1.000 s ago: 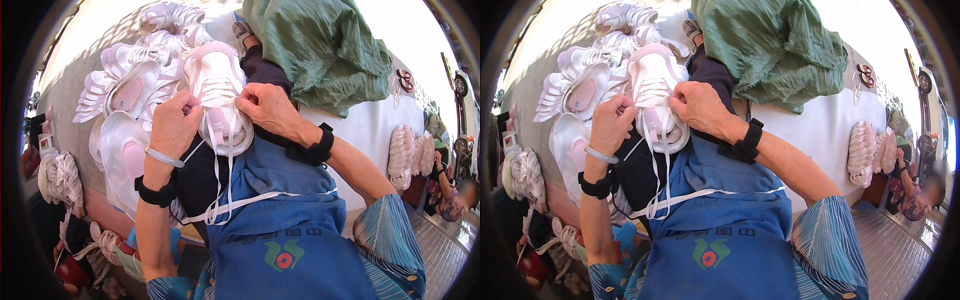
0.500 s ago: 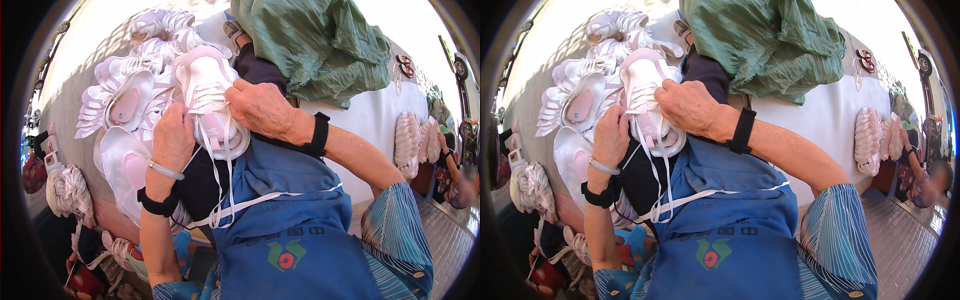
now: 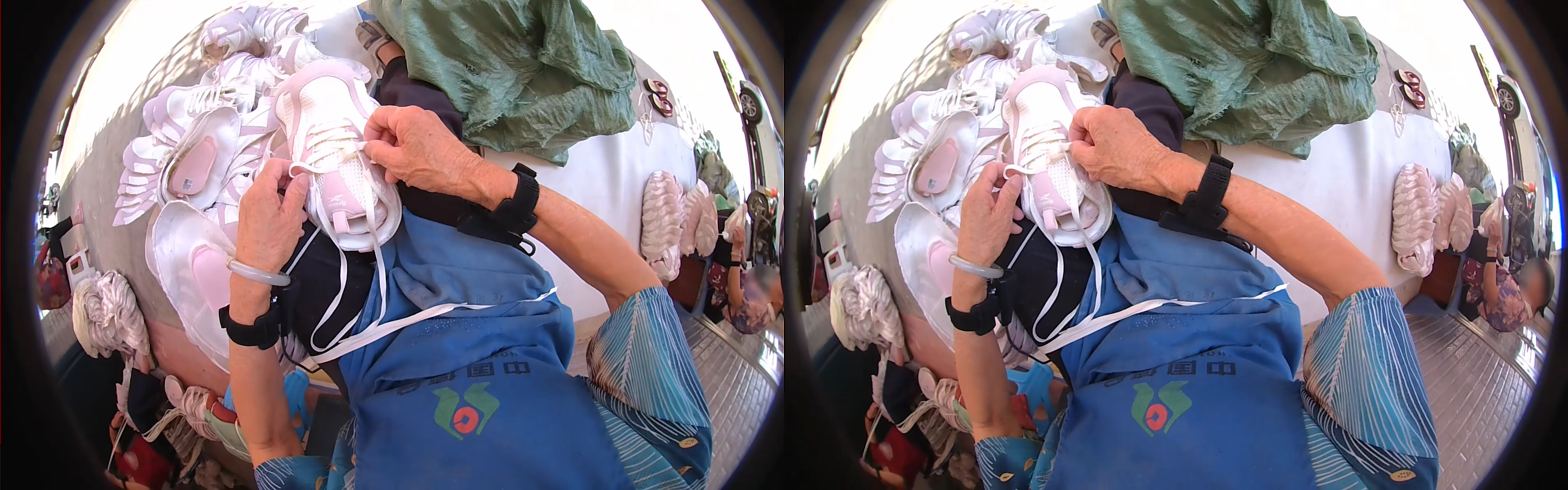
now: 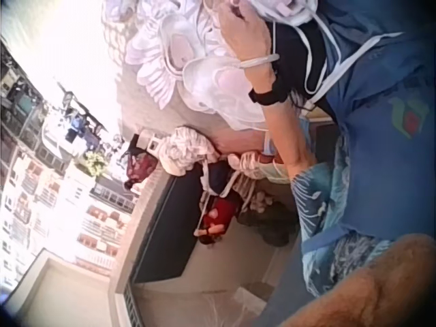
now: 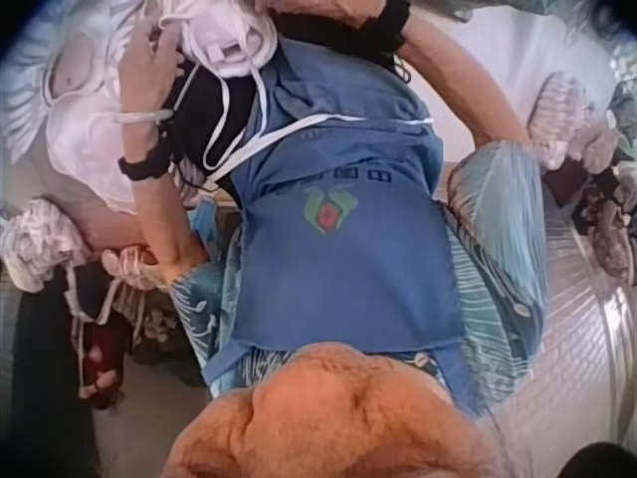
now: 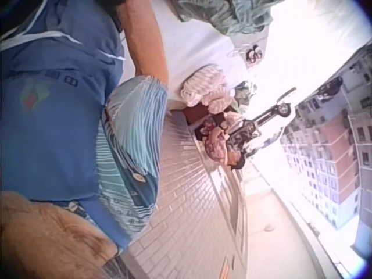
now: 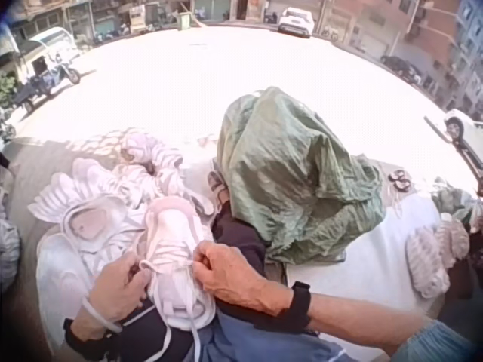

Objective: Lacing and tying the laces of multiple pairs of white and pink sneakers.

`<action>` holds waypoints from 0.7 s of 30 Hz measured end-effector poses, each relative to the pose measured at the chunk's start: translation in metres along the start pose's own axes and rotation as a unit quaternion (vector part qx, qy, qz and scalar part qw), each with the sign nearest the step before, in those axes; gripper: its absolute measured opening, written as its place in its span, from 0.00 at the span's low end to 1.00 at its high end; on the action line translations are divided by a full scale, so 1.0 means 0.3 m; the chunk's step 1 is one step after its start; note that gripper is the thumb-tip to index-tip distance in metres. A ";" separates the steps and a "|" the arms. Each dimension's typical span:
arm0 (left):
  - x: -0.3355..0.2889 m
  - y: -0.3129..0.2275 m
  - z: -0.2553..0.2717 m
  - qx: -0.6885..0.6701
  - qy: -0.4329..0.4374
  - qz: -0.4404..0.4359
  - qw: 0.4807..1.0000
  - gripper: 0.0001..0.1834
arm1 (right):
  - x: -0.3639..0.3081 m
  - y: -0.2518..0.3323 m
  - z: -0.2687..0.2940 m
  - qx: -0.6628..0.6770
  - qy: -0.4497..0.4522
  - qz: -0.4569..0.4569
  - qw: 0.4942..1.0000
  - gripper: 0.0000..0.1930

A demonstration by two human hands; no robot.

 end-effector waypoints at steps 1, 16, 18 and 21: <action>0.007 0.010 -0.003 0.009 -0.020 -0.021 1.000 0.08 | -0.001 -0.011 0.002 0.000 -0.001 -0.001 1.000 0.07; 0.012 -0.001 0.025 -0.081 -0.029 0.033 0.996 0.13 | 0.035 -0.032 0.124 -0.407 -0.079 0.210 0.886 0.06; -0.009 -0.009 0.009 -0.111 0.008 0.065 0.992 0.15 | 0.030 -0.042 0.126 -0.379 -0.067 0.189 0.904 0.06; 0.006 0.041 0.001 -0.093 0.001 0.028 0.995 0.15 | 0.016 -0.054 0.107 -0.282 -0.057 0.142 0.947 0.09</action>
Point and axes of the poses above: each hand's wrist, its own x-axis towards the middle knuckle, its own z-axis out of the back of the hand, y = z × x, the point moved 3 cm from there along x, towards the middle knuckle
